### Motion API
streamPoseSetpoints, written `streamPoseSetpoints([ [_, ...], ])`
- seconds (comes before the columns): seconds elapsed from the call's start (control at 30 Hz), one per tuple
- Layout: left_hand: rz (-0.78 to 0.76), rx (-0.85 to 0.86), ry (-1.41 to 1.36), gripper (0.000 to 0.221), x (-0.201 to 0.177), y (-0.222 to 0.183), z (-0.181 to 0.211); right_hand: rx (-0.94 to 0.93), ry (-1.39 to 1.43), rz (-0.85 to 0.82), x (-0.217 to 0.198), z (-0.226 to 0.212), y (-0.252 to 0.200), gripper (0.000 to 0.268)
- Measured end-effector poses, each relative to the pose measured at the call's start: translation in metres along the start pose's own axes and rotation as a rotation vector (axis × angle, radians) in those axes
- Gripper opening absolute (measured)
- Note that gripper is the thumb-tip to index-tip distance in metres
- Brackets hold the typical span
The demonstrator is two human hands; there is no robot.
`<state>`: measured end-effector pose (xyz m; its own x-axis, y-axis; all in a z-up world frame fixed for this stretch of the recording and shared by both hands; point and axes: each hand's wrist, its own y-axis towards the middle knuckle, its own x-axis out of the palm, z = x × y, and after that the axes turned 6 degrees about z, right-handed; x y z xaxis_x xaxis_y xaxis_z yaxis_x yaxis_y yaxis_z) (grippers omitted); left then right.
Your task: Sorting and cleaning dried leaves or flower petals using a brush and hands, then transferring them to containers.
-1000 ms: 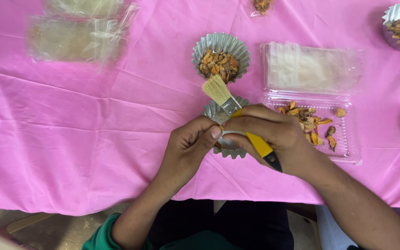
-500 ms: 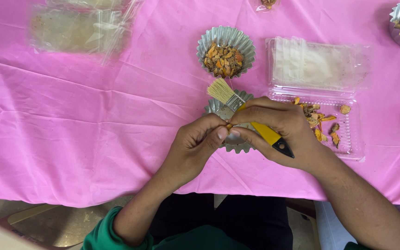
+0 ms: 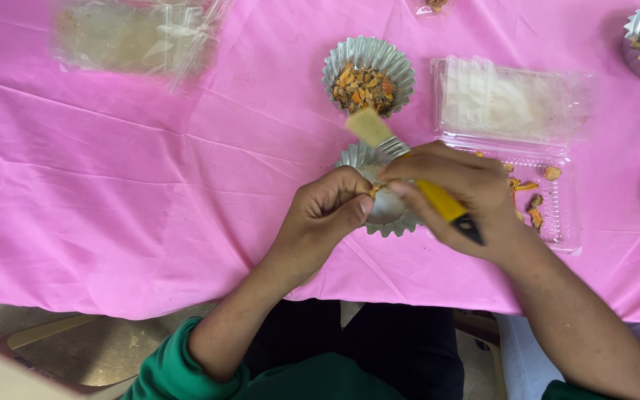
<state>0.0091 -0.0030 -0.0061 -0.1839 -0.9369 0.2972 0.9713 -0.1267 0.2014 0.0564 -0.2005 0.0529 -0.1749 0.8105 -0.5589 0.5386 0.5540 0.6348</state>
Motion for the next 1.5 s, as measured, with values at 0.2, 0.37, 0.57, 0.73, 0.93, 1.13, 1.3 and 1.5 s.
streamPoseSetpoints([
  [0.2,0.111,-0.134,-0.280,0.016,-0.008,-0.001,-0.002,0.078,-0.100,0.365,-0.016,-0.023,-0.036,0.037],
  [0.37,0.077,-0.109,-0.172,0.015,-0.006,-0.002,-0.003,0.214,0.080,0.099,0.000,-0.032,-0.054,0.029],
  [0.57,0.053,-0.110,-0.073,0.017,-0.004,-0.002,-0.005,0.164,-0.021,0.427,0.007,-0.023,-0.076,0.038],
  [0.73,0.066,-0.090,0.037,0.017,-0.005,-0.003,-0.005,0.211,-0.053,0.339,0.005,-0.033,-0.067,0.041],
  [0.93,0.070,-0.054,0.081,0.011,-0.003,-0.004,-0.012,0.202,-0.079,0.346,0.004,-0.022,-0.088,0.036],
  [1.13,-0.018,-0.005,0.154,0.016,0.004,-0.011,-0.001,0.253,-0.303,0.333,0.012,-0.042,-0.060,0.027],
  [1.3,-0.132,-0.034,0.183,0.016,0.013,-0.012,0.015,0.288,-0.163,0.296,0.029,-0.045,-0.050,0.017],
  [1.5,-0.178,-0.029,0.222,0.014,0.016,-0.014,0.019,0.351,-0.228,0.302,0.025,-0.045,-0.055,0.011],
])
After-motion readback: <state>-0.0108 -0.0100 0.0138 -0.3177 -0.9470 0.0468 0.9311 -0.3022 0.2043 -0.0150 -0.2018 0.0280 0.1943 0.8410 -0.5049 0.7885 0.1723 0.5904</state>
